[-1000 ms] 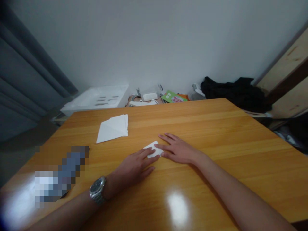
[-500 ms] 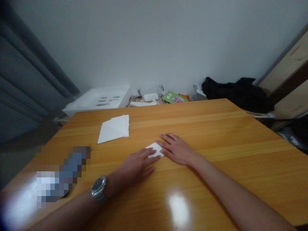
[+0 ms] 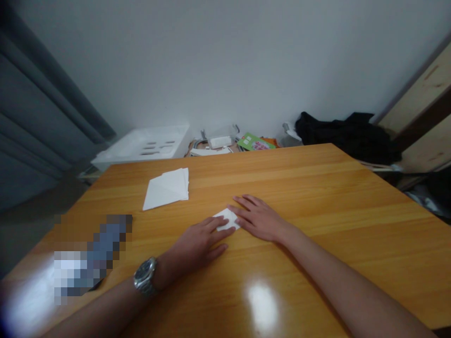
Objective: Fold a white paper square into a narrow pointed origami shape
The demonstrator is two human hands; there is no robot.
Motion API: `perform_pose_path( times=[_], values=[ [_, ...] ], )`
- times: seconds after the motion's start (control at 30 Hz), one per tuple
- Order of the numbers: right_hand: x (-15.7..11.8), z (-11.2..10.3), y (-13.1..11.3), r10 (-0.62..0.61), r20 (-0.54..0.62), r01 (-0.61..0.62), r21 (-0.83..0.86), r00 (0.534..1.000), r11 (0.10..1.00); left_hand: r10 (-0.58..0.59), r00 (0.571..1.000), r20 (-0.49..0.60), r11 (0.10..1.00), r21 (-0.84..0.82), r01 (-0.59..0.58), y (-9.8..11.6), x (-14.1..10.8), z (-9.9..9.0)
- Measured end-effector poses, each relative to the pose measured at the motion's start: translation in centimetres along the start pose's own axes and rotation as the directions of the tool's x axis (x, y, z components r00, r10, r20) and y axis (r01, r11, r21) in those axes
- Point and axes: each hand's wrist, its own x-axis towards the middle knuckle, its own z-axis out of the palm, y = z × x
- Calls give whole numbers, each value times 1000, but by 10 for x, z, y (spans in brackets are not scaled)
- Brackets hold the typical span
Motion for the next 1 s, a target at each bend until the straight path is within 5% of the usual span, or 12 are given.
perform_pose_path(
  times=[1.0],
  values=[
    [-1, -3, 0, -17, 13, 17, 26, 1000, 1000, 5, 1000, -9, 1000, 21, -5, 0, -1, 0]
  ],
)
